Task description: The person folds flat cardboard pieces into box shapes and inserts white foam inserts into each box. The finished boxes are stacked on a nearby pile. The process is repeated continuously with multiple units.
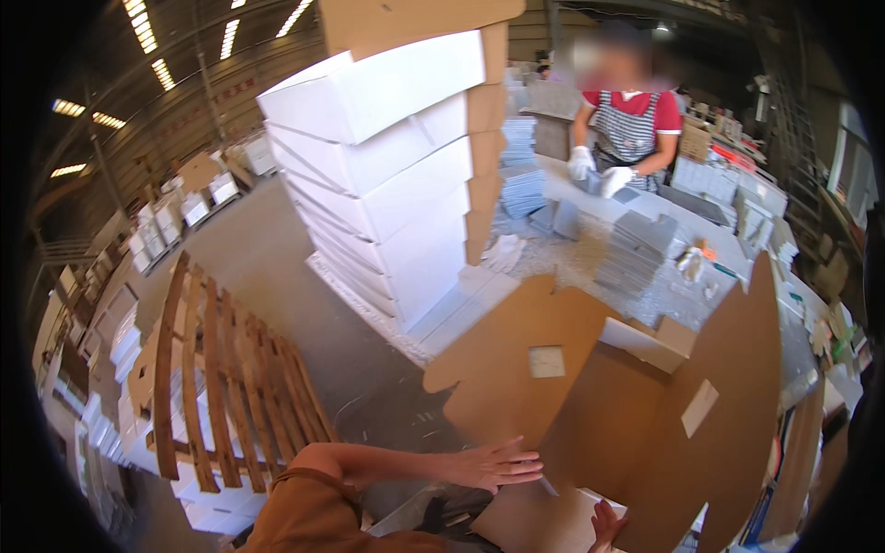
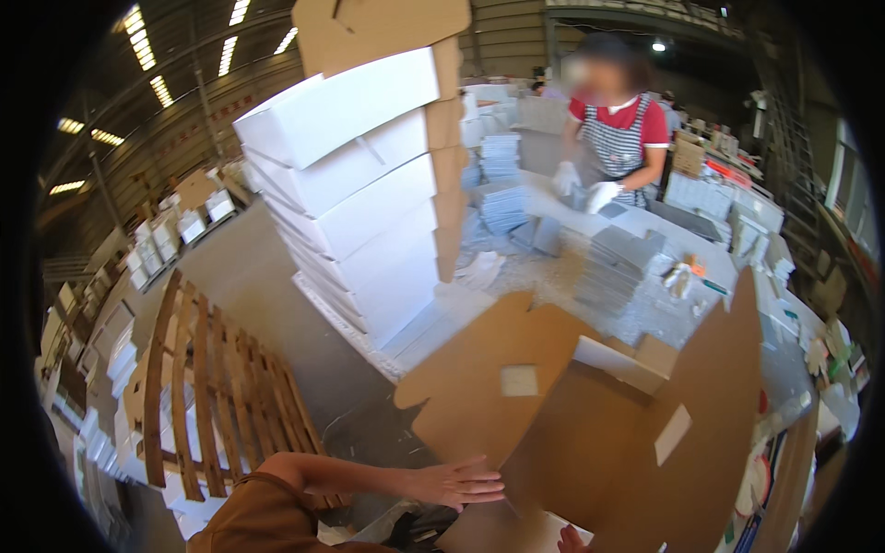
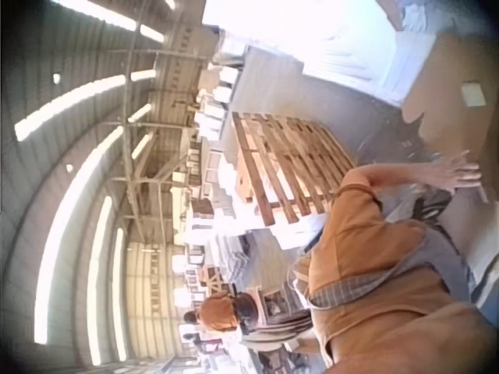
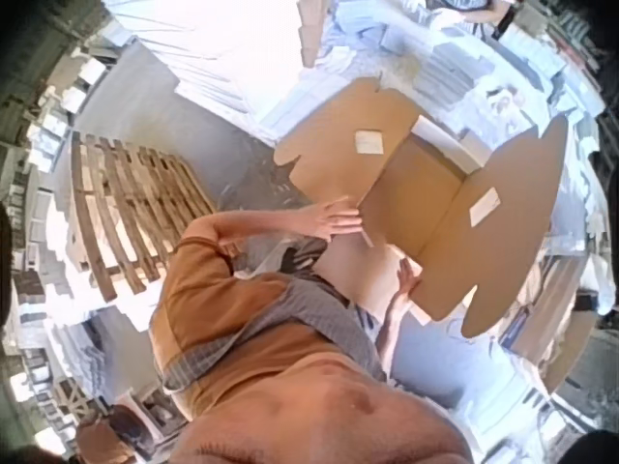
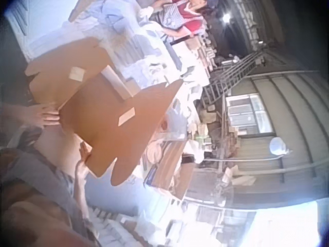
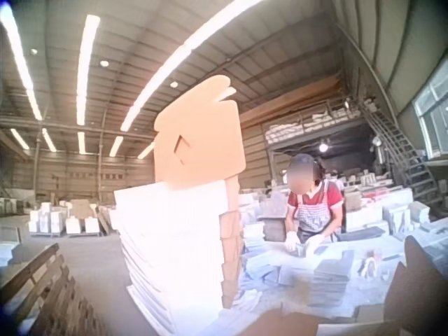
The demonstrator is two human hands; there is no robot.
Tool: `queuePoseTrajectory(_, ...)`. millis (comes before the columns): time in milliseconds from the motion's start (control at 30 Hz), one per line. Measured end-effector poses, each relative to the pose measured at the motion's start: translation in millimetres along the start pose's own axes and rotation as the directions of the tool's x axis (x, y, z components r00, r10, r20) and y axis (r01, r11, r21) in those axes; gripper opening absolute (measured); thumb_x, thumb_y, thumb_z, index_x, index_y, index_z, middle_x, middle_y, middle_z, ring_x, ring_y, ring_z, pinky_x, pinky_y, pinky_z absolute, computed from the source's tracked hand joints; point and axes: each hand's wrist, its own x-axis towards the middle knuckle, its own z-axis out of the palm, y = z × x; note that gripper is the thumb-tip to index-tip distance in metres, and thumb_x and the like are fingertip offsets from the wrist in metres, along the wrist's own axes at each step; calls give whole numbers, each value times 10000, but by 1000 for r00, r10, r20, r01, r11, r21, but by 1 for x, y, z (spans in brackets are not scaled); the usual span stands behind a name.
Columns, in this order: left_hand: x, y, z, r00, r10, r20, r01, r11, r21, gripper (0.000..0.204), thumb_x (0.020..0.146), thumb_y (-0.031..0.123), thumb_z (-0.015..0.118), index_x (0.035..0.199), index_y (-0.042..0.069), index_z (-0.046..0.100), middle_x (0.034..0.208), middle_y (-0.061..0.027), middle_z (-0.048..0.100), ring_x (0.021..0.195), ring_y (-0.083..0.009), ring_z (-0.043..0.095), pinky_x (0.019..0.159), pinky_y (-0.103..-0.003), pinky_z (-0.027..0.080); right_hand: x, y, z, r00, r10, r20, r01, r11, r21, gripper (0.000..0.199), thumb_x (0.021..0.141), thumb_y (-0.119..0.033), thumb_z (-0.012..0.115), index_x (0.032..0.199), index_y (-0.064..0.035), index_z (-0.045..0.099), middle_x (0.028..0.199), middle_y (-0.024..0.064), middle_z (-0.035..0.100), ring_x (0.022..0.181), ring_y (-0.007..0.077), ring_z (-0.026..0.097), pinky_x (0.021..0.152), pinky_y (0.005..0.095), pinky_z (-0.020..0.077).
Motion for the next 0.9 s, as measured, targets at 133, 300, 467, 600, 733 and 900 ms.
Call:
queuePoseTrajectory(133,-5,-6,18,983,35,-182,-54,993,-102,758,748,352,678,1385,75,373,1439,-115,300,1357,-293,253,1100,-496,257,1,0,-10,995,-68,-70,65,997,-42,458,964,-334,288,1298,-20,293,1196,273,438,1129,367,438,947,424,414)
queuePoseTrajectory(300,2,2,-4,899,-153,-410,69,975,-211,587,758,78,665,1303,18,459,1335,-138,437,1254,-303,421,1019,-432,393,-6,6,-30,982,-118,-149,97,985,-144,381,933,-284,387,1201,-14,405,1081,233,505,1017,349,493,887,411,433)
queuePoseTrajectory(467,25,30,14,566,-684,-461,308,694,-651,309,826,-25,593,1133,16,589,1141,-147,597,1092,-300,556,882,-350,463,-16,19,-36,975,-172,-143,129,953,-273,306,902,-235,486,1103,-8,516,966,193,573,906,332,548,827,397,453)
queuePoseTrajectory(600,48,35,14,484,-703,-521,453,711,-538,122,762,-69,620,866,-8,598,1085,-151,631,965,-291,602,805,-344,485,-14,49,-48,944,-320,-78,235,819,-524,247,877,-196,565,1025,-3,605,874,161,627,817,318,592,779,386,468)
queuePoseTrajectory(733,46,45,14,451,-773,-446,462,630,-624,223,732,-8,672,953,16,663,956,-142,603,857,-283,595,723,-345,483,-20,73,-70,671,-636,381,565,104,-819,286,845,-193,611,1088,-42,606,990,176,611,885,341,592,785,405,474)
queuePoseTrajectory(900,54,33,30,477,-733,-485,434,676,-595,233,755,17,646,987,20,654,922,-122,564,847,-268,553,768,-331,443,-3,18,-57,876,-454,162,440,614,-655,362,813,-172,665,1148,-67,577,1001,194,606,822,371,599,686,419,491)
